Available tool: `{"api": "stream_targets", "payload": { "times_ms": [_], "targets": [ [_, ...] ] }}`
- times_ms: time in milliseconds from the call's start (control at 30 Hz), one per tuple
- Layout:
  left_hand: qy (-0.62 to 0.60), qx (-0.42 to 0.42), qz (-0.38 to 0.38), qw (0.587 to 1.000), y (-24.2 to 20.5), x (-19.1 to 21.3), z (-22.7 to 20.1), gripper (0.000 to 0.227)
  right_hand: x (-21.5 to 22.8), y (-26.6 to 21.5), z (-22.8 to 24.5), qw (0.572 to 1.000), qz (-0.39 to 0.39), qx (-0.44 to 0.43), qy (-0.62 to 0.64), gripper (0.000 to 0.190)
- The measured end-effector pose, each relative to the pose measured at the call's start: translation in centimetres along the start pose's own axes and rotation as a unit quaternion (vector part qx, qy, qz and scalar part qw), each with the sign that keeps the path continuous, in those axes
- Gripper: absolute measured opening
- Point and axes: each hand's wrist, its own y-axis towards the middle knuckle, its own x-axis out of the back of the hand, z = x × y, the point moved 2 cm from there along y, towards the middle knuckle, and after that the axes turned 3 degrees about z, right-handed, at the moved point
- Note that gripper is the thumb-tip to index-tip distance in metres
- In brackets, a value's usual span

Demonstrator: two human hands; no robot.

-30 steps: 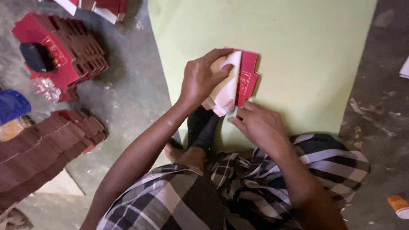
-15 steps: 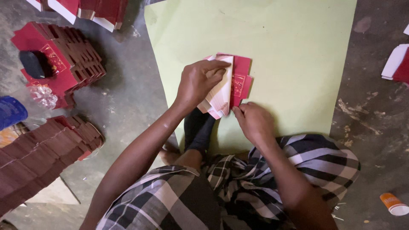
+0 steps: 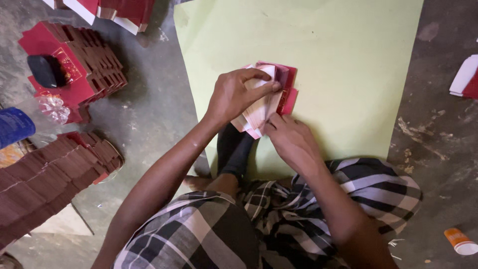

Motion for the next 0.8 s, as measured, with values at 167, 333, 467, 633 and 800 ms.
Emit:
{"api": "stream_targets", "payload": {
  "times_ms": [167,333,467,633,800],
  "targets": [
    [0.005,-0.031,-0.024,0.999,0.0,0.1,-0.3,0.035,0.2,0.7,0.0,0.999,0.031,-0.003,-0.019,0.018],
    [0.015,-0.034,-0.040,0.998,0.0,-0.5,0.5,0.032,0.1,0.5,0.0,0.999,0.030,-0.003,-0.036,0.016],
    [0.023,0.006,-0.057,0.998,0.1,-1.2,0.7,0.033,0.2,0.3,-0.6,0.997,0.068,-0.028,-0.026,0.020],
    [0.048,0.022,-0.069,0.996,-0.1,-1.2,0.7,0.030,-0.5,-0.4,-3.2,0.954,0.083,-0.184,0.223,0.034],
    [0.028,0.032,-0.073,0.996,-0.5,-0.6,-0.2,0.030,-2.7,1.7,-5.2,0.791,-0.115,-0.206,0.564,0.046]
  ]
}}
